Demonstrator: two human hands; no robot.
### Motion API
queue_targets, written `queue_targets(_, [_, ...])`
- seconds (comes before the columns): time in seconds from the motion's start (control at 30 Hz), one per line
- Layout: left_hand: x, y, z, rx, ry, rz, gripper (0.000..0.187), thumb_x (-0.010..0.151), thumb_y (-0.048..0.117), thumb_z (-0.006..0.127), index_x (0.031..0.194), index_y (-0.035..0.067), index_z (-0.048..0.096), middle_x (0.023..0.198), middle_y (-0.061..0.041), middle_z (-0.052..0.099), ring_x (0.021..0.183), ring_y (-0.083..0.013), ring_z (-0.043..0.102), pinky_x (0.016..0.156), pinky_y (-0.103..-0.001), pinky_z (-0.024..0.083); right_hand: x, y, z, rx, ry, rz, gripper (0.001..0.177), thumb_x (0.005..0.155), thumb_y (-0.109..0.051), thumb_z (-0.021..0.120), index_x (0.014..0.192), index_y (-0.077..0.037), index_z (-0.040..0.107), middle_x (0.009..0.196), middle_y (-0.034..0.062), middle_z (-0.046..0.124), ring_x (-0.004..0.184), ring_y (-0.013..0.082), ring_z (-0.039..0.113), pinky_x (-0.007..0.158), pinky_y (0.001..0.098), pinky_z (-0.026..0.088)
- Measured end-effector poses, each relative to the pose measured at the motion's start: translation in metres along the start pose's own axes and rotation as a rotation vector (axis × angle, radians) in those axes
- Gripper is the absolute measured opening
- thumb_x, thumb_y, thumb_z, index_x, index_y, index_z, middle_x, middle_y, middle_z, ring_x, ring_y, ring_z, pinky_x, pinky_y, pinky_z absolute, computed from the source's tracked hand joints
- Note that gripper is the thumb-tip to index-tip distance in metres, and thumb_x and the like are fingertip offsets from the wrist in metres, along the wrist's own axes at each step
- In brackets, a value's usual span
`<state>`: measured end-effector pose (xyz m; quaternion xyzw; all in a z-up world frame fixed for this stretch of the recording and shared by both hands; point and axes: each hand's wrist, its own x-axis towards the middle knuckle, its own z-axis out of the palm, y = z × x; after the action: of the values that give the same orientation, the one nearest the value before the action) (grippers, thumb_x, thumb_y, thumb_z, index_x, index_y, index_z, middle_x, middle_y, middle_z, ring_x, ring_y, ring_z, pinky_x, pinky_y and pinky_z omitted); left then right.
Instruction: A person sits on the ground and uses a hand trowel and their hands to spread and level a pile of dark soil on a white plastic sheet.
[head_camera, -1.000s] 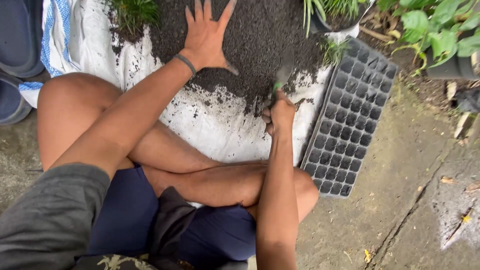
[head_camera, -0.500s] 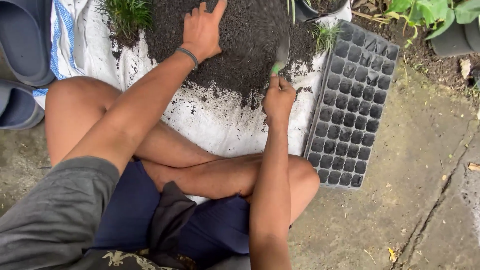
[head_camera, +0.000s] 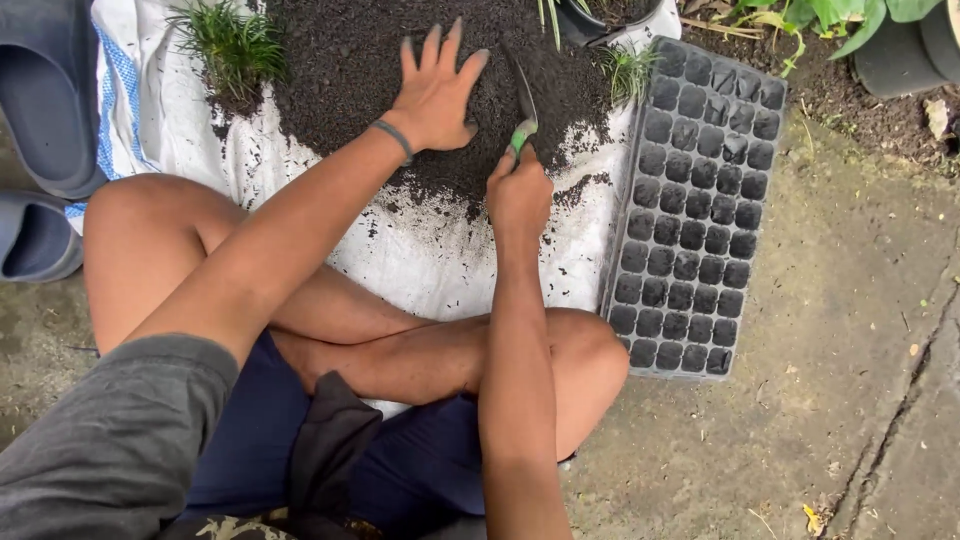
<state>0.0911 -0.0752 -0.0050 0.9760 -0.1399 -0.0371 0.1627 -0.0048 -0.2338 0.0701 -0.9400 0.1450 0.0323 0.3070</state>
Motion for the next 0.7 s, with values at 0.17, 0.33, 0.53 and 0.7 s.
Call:
queue_targets(0.17, [-0.039,-0.040,-0.007,0.119,-0.102,-0.099,0.104,0.080,0.076,0.057,0.166,0.029,0.023,0.168,-0.022,-0.006,0.151,-0.0465,-0.007,0.114,-0.079,0.002,0.019,0.031,0.003,0.089,0.003,0.081,0.038,0.097,-0.024,0.058,0.117,0.004,0.072,0.093,0.0231,0.077,0.072,0.0328,0.076,0.064,0.0402,0.062])
queue_targets(0.33, [-0.072,-0.090,-0.024,-0.080,-0.006,-0.208,0.077,0.092,0.061,0.066,0.159,0.026,0.048,0.163,-0.031,0.008,0.147,-0.0563,0.008,0.115,-0.076,0.009,0.008,0.045,-0.045,0.216,0.066,0.064,0.029,0.100,-0.022,0.059,0.106,0.000,0.077,0.086,0.0151,0.077,0.071,0.0215,0.073,0.065,0.0333,0.061])
queue_targets(0.53, [-0.087,-0.059,-0.035,-0.096,0.040,-0.136,0.113,0.081,0.051,0.076,0.165,0.004,0.017,0.162,-0.037,0.005,0.148,-0.0567,0.005,0.114,-0.080,0.012,0.017,0.050,0.008,0.612,-0.049,0.507,0.049,0.109,-0.038,0.053,0.072,-0.006,0.058,0.049,-0.0019,0.042,0.032,0.0102,0.035,0.028,0.0294,0.028])
queue_targets(0.7, [-0.075,-0.005,-0.004,0.066,-0.043,-0.003,0.142,0.059,0.091,0.064,0.169,0.023,0.007,0.161,-0.039,-0.007,0.146,-0.0631,-0.006,0.108,-0.087,0.002,-0.001,0.023,0.015,0.892,-0.123,0.584,0.028,0.106,-0.025,0.053,0.091,-0.003,0.062,0.062,0.0048,0.052,0.038,0.0104,0.039,0.031,0.0271,0.025])
